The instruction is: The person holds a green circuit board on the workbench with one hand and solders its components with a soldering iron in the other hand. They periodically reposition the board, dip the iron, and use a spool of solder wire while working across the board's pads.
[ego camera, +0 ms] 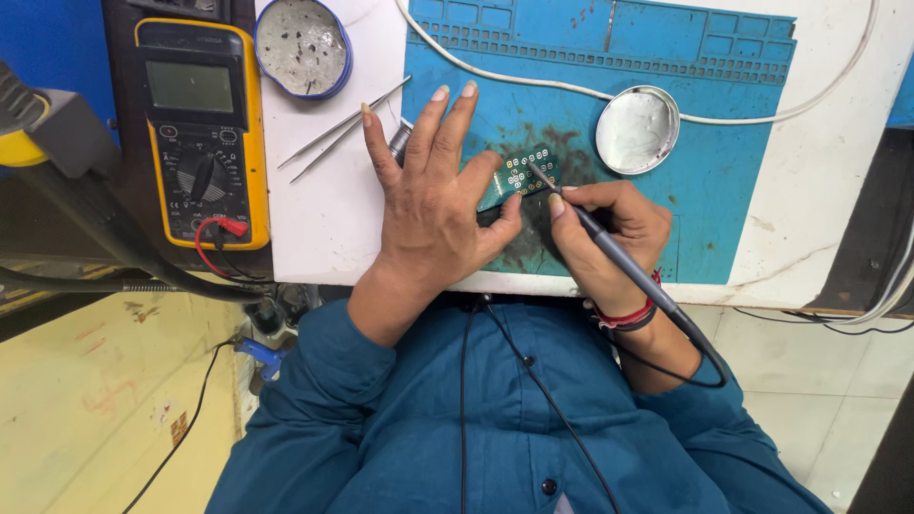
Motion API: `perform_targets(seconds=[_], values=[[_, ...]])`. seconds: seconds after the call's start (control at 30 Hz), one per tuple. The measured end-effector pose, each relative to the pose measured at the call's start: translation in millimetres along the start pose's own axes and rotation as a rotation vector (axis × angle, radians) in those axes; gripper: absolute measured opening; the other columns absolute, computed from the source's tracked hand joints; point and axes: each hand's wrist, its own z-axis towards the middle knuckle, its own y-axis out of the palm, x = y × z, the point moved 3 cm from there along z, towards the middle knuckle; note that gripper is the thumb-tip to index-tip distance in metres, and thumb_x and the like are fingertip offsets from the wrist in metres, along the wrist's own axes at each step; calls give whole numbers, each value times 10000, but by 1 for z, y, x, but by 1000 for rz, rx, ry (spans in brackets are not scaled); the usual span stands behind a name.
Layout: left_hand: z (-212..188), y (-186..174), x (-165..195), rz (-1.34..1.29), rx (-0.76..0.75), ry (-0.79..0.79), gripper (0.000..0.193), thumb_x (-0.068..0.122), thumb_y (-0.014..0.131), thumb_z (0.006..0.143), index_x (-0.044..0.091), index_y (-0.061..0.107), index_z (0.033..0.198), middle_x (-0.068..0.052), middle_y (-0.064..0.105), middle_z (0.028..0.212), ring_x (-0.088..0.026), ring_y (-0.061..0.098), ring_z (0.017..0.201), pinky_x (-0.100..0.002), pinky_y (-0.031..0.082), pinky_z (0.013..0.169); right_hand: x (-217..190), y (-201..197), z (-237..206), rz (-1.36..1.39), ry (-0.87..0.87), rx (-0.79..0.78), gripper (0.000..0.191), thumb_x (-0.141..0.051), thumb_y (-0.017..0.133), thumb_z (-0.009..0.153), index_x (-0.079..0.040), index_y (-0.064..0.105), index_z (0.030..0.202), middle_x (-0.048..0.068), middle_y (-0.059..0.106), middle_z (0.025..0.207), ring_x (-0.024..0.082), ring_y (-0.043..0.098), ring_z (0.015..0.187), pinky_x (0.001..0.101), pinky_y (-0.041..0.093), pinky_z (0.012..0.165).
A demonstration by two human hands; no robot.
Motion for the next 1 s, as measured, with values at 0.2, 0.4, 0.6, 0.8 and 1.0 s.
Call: perform_targets(seconds=[0.2,0.4,0.6,0.8,1.0], values=[[0,1,0,3,7,7,316,401,791,895,110,728,1004,-188,409,1614,-316,280,1549,-713,-44,1240,-10,3,5,-64,-35,-30,116,-12,802,935,15,734,1025,49,724,836,39,619,715,203,468,637],[0,1,0,-6,14,6,318,402,793,887,111,728,998,-188,411,1610,-318,279,1547,-714,-45,1234,-13,5,8,-89,-65,-56,134,-15,819,926,11,740,1031,62,728,867,55,641,745,211,487,653],[0,1,0,-6,8,7,321,406,795,892,110,724,993,-192,410,1610,-320,279,1546,-716,-45,1233,-14,4,8,-90,-68,-66,130,-15,814,924,12,741,1026,69,727,870,65,650,750,216,493,663],[1,1,-1,-17,3,4,334,412,794,885,108,726,1004,-195,407,1612,-319,280,1547,-715,-46,1236,-14,5,9,-93,-63,-71,131,-16,819,917,11,742,1020,68,727,864,66,648,743,216,490,656],[0,2,0,-11,12,9,320,411,794,897,113,728,992,-189,407,1613,-320,276,1549,-712,-53,1235,-15,5,8,-105,-68,-61,138,-15,820,912,11,742,1023,72,732,874,68,658,753,219,497,662]])
